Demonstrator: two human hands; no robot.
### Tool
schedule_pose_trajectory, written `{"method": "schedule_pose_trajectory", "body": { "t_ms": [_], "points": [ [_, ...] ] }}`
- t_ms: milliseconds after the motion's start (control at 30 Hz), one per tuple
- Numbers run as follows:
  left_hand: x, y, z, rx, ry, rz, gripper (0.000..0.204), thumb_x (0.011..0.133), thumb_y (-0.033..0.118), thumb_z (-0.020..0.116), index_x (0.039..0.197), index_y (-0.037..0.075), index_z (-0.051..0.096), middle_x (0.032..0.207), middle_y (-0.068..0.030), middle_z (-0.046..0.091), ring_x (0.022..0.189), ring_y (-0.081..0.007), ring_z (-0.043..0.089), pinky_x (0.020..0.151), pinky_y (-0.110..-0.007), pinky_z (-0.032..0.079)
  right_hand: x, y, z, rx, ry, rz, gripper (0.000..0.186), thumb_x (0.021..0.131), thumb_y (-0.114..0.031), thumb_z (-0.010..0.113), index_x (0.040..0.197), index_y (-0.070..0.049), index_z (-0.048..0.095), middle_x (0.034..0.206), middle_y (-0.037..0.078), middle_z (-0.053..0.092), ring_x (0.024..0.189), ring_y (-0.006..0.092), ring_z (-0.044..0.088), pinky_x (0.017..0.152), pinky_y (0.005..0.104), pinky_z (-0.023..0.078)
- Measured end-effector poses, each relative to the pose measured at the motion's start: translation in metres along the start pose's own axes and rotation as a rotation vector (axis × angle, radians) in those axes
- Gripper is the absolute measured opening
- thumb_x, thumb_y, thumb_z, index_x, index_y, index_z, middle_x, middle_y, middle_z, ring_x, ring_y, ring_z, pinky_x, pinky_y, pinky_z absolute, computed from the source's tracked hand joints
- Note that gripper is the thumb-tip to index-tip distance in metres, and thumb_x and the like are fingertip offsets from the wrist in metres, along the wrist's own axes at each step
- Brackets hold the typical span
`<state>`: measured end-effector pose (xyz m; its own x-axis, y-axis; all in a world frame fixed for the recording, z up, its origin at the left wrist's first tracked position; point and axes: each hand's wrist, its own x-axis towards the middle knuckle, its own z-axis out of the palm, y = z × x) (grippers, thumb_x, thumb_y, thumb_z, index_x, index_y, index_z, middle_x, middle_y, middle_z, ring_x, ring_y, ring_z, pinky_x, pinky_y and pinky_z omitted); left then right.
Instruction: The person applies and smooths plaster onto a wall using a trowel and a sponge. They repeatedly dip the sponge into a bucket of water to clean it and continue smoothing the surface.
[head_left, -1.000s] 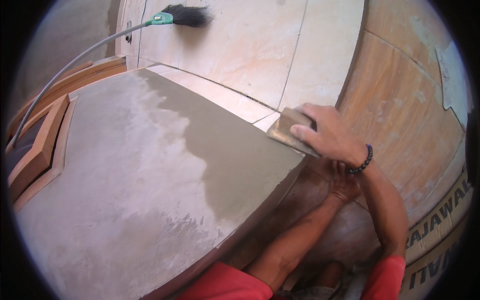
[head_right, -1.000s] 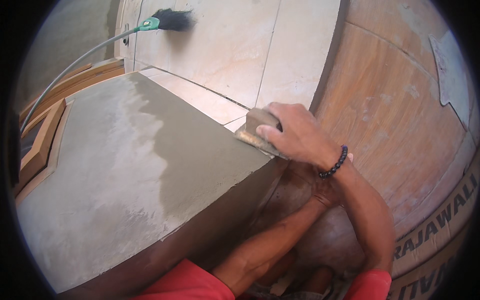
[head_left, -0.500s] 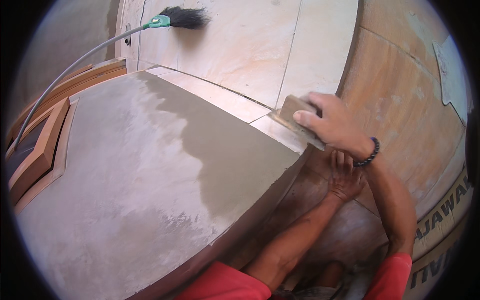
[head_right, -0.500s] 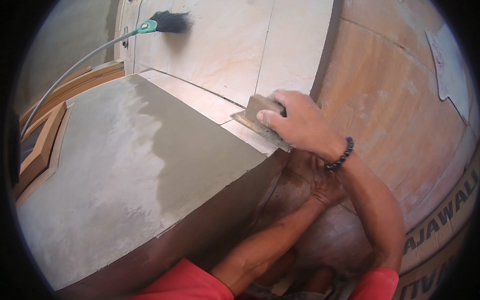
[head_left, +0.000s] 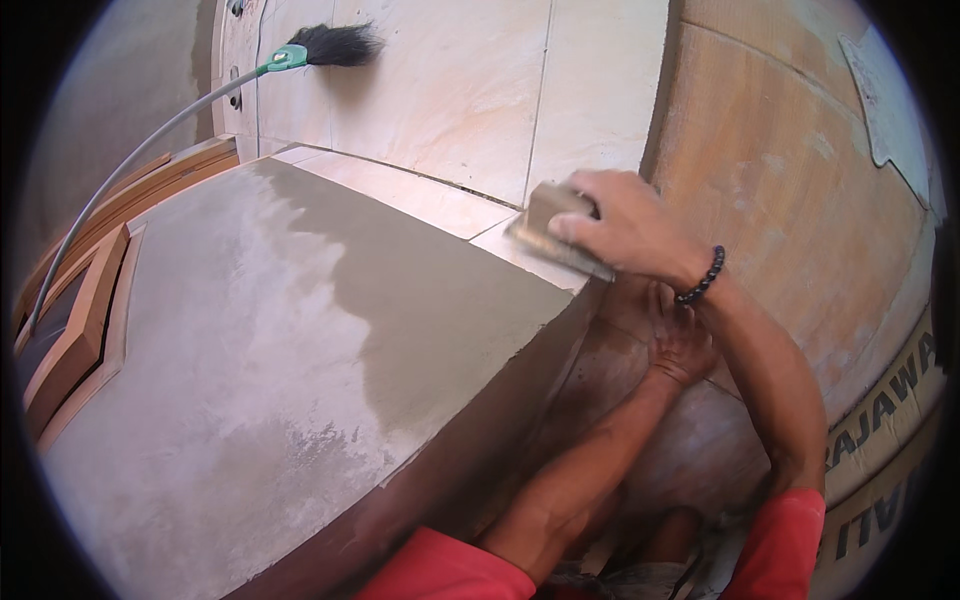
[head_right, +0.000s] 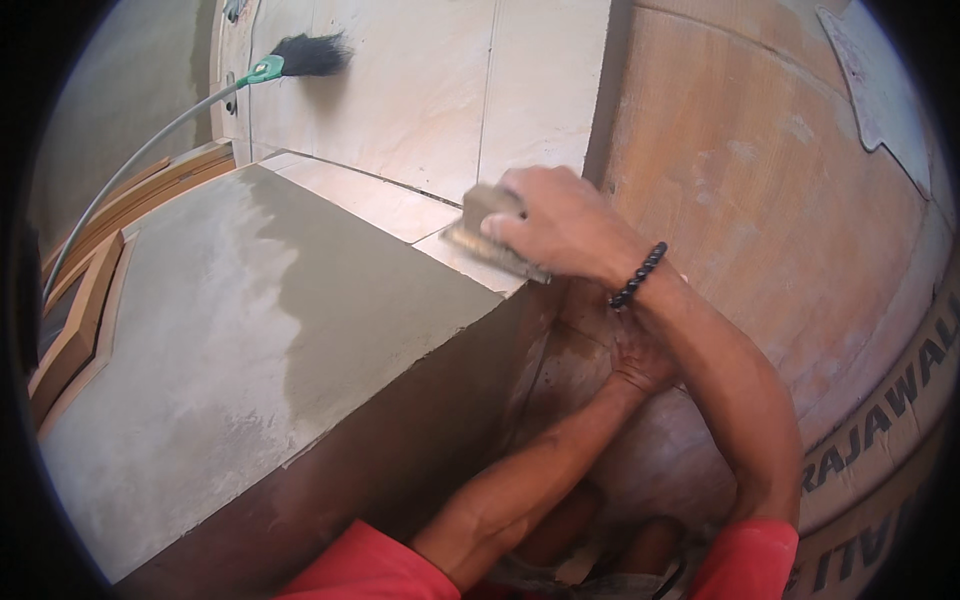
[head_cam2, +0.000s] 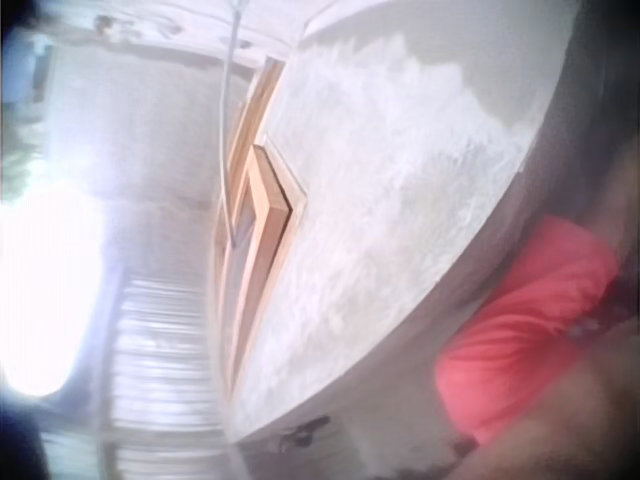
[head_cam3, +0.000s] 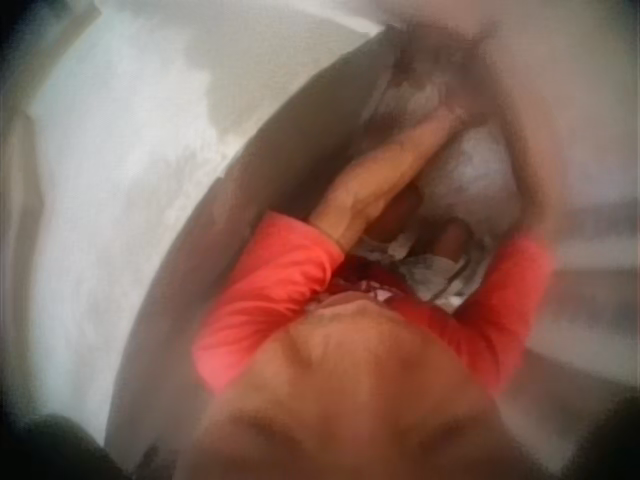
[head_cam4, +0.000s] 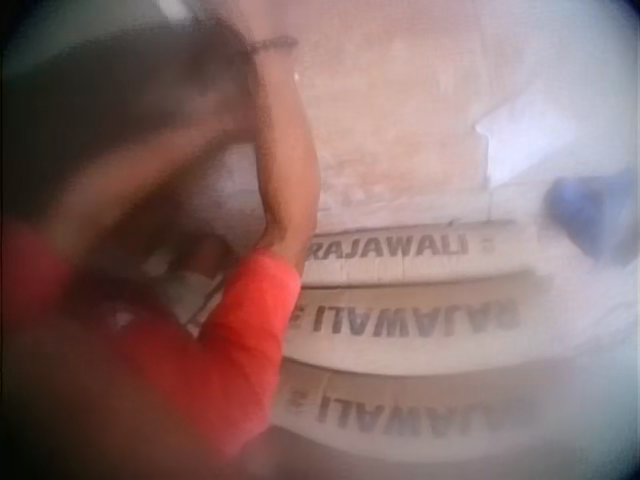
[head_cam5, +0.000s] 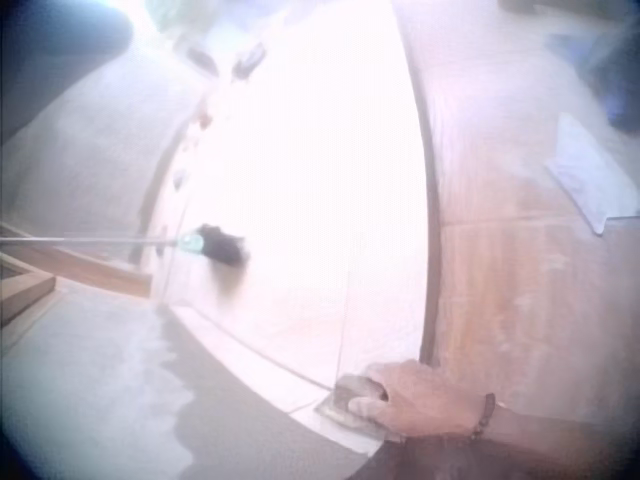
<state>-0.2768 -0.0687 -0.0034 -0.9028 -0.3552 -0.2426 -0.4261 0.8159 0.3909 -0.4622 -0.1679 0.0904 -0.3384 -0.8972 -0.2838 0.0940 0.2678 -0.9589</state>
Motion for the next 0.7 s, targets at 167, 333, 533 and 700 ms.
{"method": "schedule_pose_trajectory", "body": {
  "t_ms": [167,333,533,700],
  "points": [
    [-0.015,-0.018,0.014,0.150,0.187,0.036,0.072,0.084,0.041,0.060,0.141,0.003,0.039,0.149,-0.0218,0.026,0.137,-0.0466,0.024,0.110,-0.065,0.021,-0.077,-0.026,0.023,0.891,0.534,0.077,0.041,0.088,-0.010,0.064,0.123,0.006,0.049,0.108,0.014,0.062,0.094,0.0159,0.062,0.081,0.0300,0.053],
    [0.008,-0.006,-0.023,0.111,0.283,0.052,0.064,0.082,0.042,0.064,0.138,0.015,0.050,0.141,-0.0186,0.037,0.133,-0.0457,0.030,0.106,-0.059,0.028,-0.128,-0.052,0.084,0.982,0.476,0.182,0.056,0.085,-0.004,0.066,0.133,0.007,0.039,0.134,0.018,0.046,0.120,0.0206,0.051,0.102,0.0343,0.042],
    [0.012,0.002,-0.027,0.053,0.282,0.022,0.061,0.084,0.038,0.062,0.139,0.014,0.049,0.143,-0.0190,0.033,0.135,-0.0451,0.026,0.109,-0.060,0.025,-0.114,-0.074,0.096,0.817,0.479,0.182,0.051,0.084,-0.004,0.066,0.128,0.005,0.042,0.110,0.012,0.060,0.100,0.0154,0.059,0.086,0.0295,0.049],
    [0.010,0.001,-0.021,0.013,0.278,0.000,0.062,0.084,0.036,0.064,0.141,0.015,0.048,0.145,-0.0190,0.034,0.138,-0.0451,0.026,0.111,-0.060,0.024,-0.163,-0.067,0.121,0.500,0.269,0.234,0.046,0.080,-0.009,0.071,0.121,0.003,0.051,0.097,0.012,0.061,0.092,0.0121,0.059,0.083,0.0278,0.050]
  ]
}}
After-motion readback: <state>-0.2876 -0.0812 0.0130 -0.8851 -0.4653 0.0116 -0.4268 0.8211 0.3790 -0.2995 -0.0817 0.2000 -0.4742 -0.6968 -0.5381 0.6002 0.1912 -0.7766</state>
